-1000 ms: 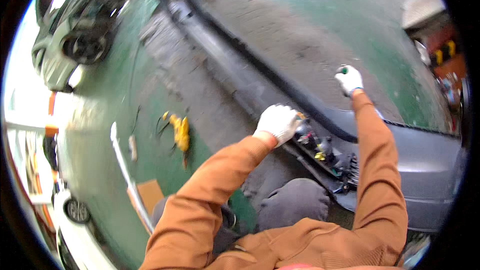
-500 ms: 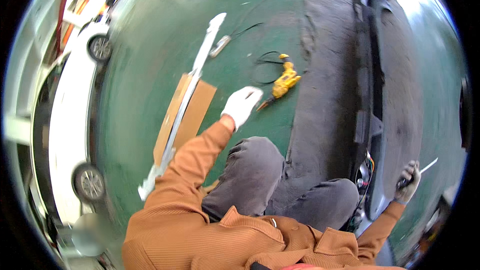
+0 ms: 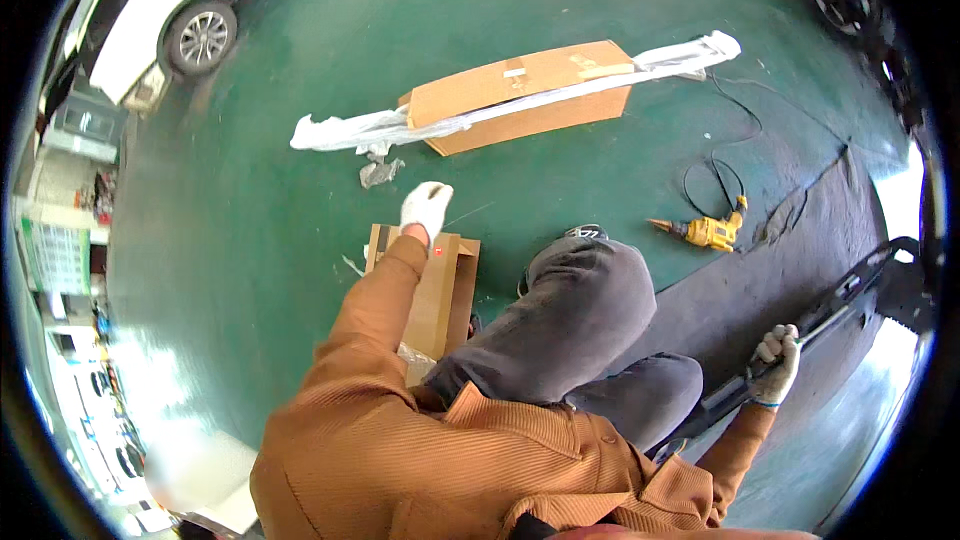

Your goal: The person uses a screwdriver to remove screws and detach a black plastic component from a large car bumper assembly. They then place the removed part into a cardboard box and continue to work on the bumper, using a utility knife to cut a plastic trim piece.

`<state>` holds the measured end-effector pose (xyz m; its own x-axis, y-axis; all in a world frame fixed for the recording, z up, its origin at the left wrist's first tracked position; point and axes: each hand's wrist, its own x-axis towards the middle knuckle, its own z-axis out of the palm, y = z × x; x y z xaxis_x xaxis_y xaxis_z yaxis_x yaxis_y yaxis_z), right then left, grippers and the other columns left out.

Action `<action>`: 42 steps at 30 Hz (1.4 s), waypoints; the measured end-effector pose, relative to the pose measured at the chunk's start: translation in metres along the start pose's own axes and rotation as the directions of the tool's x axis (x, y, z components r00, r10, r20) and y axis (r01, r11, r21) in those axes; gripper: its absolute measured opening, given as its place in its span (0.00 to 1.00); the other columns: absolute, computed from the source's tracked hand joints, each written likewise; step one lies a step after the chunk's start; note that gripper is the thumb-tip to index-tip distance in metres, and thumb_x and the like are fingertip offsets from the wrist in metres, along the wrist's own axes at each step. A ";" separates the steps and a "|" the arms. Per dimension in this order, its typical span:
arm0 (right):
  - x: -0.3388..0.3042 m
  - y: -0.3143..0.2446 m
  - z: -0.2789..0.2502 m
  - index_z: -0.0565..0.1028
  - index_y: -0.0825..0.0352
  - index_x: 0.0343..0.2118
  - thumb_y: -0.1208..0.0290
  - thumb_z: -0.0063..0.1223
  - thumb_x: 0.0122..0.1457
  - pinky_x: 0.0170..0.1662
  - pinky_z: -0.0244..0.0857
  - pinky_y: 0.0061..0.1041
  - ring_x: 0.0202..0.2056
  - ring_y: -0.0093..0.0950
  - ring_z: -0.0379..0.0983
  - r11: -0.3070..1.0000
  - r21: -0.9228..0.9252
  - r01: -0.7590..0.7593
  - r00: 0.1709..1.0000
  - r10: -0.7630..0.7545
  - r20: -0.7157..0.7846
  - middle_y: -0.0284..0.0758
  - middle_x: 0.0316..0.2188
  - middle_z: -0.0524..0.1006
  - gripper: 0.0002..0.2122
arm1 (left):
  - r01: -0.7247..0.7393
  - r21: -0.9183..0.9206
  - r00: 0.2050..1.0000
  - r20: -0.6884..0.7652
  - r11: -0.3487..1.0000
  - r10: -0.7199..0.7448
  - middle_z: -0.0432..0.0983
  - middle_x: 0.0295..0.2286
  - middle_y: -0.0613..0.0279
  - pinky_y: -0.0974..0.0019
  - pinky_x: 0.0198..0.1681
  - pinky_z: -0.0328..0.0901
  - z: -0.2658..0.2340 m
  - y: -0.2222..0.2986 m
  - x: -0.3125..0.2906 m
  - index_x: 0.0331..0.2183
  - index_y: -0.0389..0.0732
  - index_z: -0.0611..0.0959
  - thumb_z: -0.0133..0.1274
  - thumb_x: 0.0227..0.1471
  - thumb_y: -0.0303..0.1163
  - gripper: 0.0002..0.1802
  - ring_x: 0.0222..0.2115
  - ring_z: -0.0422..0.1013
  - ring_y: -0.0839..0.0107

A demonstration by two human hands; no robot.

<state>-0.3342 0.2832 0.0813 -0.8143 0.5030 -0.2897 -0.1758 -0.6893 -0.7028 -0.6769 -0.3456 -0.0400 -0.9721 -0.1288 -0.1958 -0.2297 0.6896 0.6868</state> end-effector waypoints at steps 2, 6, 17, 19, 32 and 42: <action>0.021 0.015 0.017 0.71 0.63 0.43 0.75 0.54 0.65 0.26 0.59 0.17 0.27 0.18 0.60 0.985 -0.098 -0.143 0.989 0.147 0.035 0.29 0.33 0.68 0.06 | 0.112 0.033 0.990 -0.091 0.993 -0.109 0.84 0.44 0.47 0.58 0.51 0.71 -0.029 -0.035 0.004 0.44 0.39 0.87 0.61 0.59 0.46 0.21 0.46 0.79 0.54; 0.035 0.043 0.030 0.73 0.62 0.43 0.74 0.54 0.64 0.26 0.64 0.18 0.27 0.19 0.66 0.889 -0.322 -0.325 0.943 0.329 -0.046 0.28 0.32 0.71 0.06 | 0.212 -0.142 0.970 -0.087 0.967 -0.225 0.83 0.46 0.50 0.57 0.53 0.70 -0.074 -0.064 -0.016 0.49 0.37 0.84 0.62 0.58 0.46 0.25 0.47 0.78 0.54; 0.053 0.126 0.043 0.75 0.64 0.43 0.74 0.54 0.63 0.27 0.69 0.20 0.26 0.20 0.70 0.696 -0.450 -0.559 0.826 0.517 -0.226 0.29 0.31 0.74 0.07 | 0.263 0.749 0.943 -0.064 0.609 -0.327 0.51 0.69 0.44 0.42 0.70 0.51 0.017 -0.088 -0.213 0.70 0.42 0.61 0.63 0.50 0.48 0.52 0.69 0.50 0.41; 0.044 0.120 0.044 0.76 0.64 0.43 0.74 0.53 0.62 0.26 0.68 0.21 0.26 0.20 0.70 0.673 -0.516 -0.529 0.839 0.505 -0.201 0.29 0.31 0.74 0.07 | 0.287 0.614 0.949 -0.075 0.735 -0.308 0.62 0.64 0.44 0.49 0.67 0.57 -0.022 -0.129 -0.195 0.68 0.41 0.66 0.59 0.54 0.41 0.43 0.64 0.60 0.45; 0.046 0.122 0.004 0.75 0.63 0.43 0.75 0.55 0.63 0.26 0.69 0.21 0.25 0.21 0.69 0.810 -0.367 -0.458 0.881 0.359 -0.308 0.30 0.32 0.74 0.07 | -0.095 0.242 0.991 -0.068 0.966 0.114 0.79 0.51 0.44 0.50 0.63 0.64 -0.141 0.023 -0.001 0.57 0.41 0.80 0.59 0.56 0.40 0.28 0.56 0.72 0.49; 0.063 0.113 0.009 0.75 0.64 0.42 0.77 0.55 0.60 0.27 0.69 0.23 0.24 0.23 0.69 0.875 -0.323 -0.362 0.880 0.206 -0.429 0.31 0.29 0.73 0.08 | -0.363 0.550 0.926 0.121 0.752 0.358 0.69 0.61 0.45 0.47 0.69 0.55 0.104 0.124 0.158 0.62 0.38 0.73 0.51 0.63 0.51 0.34 0.63 0.63 0.40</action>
<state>-0.4102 0.2323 -0.0100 -0.5153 0.5243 -0.6779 0.3192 -0.6167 -0.7196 -0.8541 -0.2064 -0.0583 -0.9766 0.2142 -0.0204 0.2058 0.9574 0.2024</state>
